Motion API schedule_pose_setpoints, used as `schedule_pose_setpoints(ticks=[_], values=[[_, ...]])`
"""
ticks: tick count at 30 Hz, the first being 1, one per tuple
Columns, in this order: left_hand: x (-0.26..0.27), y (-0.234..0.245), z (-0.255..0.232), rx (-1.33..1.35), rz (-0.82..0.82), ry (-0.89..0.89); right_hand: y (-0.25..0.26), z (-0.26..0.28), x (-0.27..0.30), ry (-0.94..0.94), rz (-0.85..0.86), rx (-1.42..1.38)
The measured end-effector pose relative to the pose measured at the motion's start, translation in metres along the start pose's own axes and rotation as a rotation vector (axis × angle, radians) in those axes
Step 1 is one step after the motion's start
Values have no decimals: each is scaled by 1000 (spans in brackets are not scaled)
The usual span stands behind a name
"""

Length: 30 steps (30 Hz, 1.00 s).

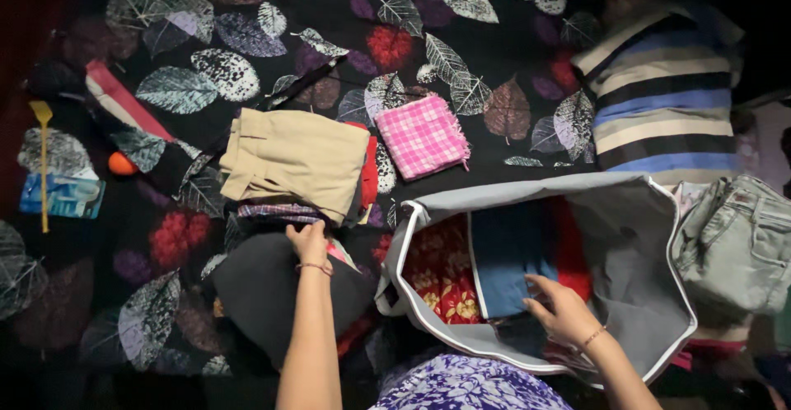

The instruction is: The person removes various clothing items from a storage bin and places them onto a bed. They handle a white patterned shirt, red clothing, blue and black jeans, and floral-patterned fabric by hand.

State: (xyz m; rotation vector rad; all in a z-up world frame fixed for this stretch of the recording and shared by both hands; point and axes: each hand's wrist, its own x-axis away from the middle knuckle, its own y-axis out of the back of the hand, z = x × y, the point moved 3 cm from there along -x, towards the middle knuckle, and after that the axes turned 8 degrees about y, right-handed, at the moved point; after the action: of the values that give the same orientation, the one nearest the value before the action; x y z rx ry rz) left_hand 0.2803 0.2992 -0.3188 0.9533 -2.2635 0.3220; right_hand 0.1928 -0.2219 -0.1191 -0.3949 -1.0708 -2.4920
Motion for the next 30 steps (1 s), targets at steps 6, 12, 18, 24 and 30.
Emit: schedule_pose_setpoints(ticks=[6, 12, 18, 24, 30], values=[[45, 10, 18, -92, 119, -219, 8, -4, -16, 61, 50, 210], [121, 14, 7, -163, 136, -347, 7, -15, -20, 150, 99, 181], [258, -10, -44, -460, 116, -584, 23, -50, -11, 214, 95, 251], [385, -52, -73, -781, 57, -1157, 51, -95, -12, 216, 117, 187], [462, -89, -23, -1116, 442, -1179, 76, -113, -50, 354, 169, 186]])
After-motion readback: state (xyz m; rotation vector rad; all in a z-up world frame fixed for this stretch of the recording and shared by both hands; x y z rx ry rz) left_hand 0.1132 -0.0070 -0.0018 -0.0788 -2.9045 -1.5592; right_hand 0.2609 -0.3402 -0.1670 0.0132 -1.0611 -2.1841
